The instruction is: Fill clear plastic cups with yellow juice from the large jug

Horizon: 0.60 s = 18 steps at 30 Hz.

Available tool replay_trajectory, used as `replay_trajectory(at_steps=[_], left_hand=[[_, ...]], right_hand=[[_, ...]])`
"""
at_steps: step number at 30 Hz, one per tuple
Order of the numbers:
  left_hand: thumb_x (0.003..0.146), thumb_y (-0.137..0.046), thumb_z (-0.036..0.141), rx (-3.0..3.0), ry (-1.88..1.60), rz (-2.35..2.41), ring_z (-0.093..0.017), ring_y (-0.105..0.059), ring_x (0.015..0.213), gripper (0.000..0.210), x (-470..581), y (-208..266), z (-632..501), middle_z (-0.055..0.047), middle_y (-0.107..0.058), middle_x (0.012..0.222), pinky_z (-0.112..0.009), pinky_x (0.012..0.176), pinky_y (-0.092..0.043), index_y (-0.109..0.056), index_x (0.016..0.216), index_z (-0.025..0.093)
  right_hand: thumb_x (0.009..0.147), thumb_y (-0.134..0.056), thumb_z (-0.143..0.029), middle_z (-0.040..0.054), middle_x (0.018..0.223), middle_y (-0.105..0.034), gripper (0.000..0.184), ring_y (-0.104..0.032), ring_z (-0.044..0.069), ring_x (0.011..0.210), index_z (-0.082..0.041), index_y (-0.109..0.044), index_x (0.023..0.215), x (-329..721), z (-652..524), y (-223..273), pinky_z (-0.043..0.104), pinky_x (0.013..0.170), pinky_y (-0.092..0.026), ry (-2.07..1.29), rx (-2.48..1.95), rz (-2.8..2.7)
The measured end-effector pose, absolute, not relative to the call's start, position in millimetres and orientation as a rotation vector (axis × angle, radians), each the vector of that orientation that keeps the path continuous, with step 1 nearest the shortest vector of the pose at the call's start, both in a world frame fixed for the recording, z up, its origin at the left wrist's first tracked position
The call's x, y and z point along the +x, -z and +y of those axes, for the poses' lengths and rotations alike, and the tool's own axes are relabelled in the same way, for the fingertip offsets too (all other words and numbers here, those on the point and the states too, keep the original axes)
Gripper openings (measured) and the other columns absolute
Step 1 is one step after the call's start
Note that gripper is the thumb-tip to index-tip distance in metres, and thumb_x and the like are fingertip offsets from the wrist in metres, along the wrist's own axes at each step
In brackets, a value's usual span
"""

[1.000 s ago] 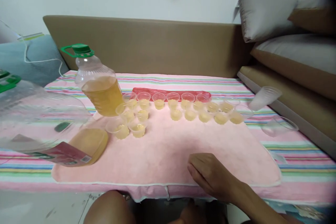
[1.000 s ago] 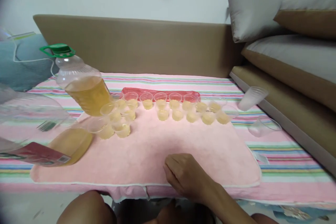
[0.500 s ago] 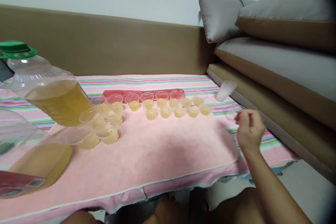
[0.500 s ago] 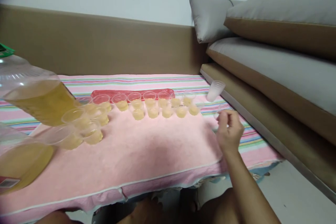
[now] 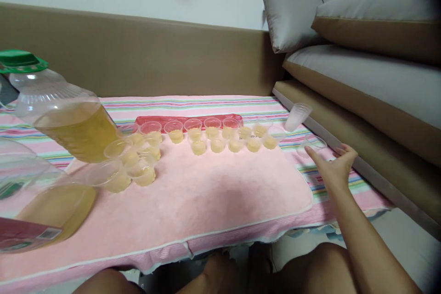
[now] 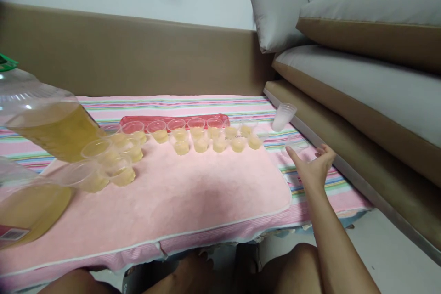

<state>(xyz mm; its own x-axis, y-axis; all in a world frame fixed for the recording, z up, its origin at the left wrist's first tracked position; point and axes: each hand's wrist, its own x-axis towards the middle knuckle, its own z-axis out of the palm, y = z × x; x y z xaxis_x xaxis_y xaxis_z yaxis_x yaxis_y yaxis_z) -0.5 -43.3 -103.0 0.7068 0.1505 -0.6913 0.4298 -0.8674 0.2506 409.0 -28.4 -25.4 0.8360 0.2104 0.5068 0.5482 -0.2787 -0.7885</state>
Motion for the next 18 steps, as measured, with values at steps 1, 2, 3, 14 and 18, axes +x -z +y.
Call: replay_trajectory(at_steps=[1, 2, 3, 14, 18], left_hand=[[0.093, -0.066, 0.018, 2.502, 0.990, 0.460, -0.039, -0.071, 0.115, 0.033, -0.4, 100.1, -43.6, -0.017, -0.079, 0.121, -0.043, 0.081, -0.052, -0.080, 0.123, 0.014], [0.094, -0.065, 0.017, 2.485, 1.004, 0.466, -0.039, -0.071, 0.117, 0.033, -0.4, 96.9, -43.8, -0.018, -0.079, 0.122, -0.045, 0.085, -0.054, -0.079, 0.124, 0.013], [0.096, -0.065, 0.016, 2.470, 1.016, 0.470, -0.039, -0.070, 0.120, 0.032, -0.5, 93.5, -43.8, -0.019, -0.078, 0.124, -0.046, 0.090, -0.056, -0.078, 0.125, 0.012], [0.107, -0.063, 0.019, 2.420, 1.040, 0.465, -0.032, -0.065, 0.135, 0.025, -0.1, 59.2, -39.6, -0.015, -0.074, 0.134, -0.054, 0.112, -0.055, -0.073, 0.129, 0.012], [0.105, -0.065, 0.014, 2.426, 1.043, 0.472, -0.033, -0.066, 0.133, 0.027, 1.7, 55.9, -39.6, -0.015, -0.074, 0.135, -0.055, 0.109, -0.058, -0.073, 0.130, 0.012]], right_hand=[[0.048, -0.086, -0.087, 0.0196, 0.140, -0.048, 0.117, -0.055, 0.037, 0.126, -0.021, -0.038, 0.131, 409.9, -27.2, 27.7, 0.056, 0.113, -0.045, 0.346, -1.867, -0.570], [0.046, -0.087, -0.086, 0.0197, 0.140, -0.048, 0.119, -0.055, 0.038, 0.126, -0.020, -0.038, 0.133, 411.1, -26.1, 29.9, 0.055, 0.113, -0.045, 0.326, -1.875, -0.566], [0.044, -0.087, -0.084, 0.0196, 0.139, -0.049, 0.121, -0.055, 0.038, 0.127, -0.020, -0.037, 0.134, 412.5, -25.2, 31.9, 0.056, 0.113, -0.046, 0.305, -1.886, -0.563], [0.054, -0.087, -0.062, 0.0203, 0.138, -0.055, 0.100, -0.057, 0.035, 0.130, -0.025, -0.031, 0.128, 418.4, -10.7, 35.0, 0.052, 0.112, -0.046, 0.354, -1.867, -0.538], [0.054, -0.091, -0.056, 0.0228, 0.140, -0.055, 0.101, -0.057, 0.034, 0.130, -0.025, -0.032, 0.130, 418.4, -7.8, 32.5, 0.052, 0.112, -0.046, 0.366, -1.819, -0.529]])
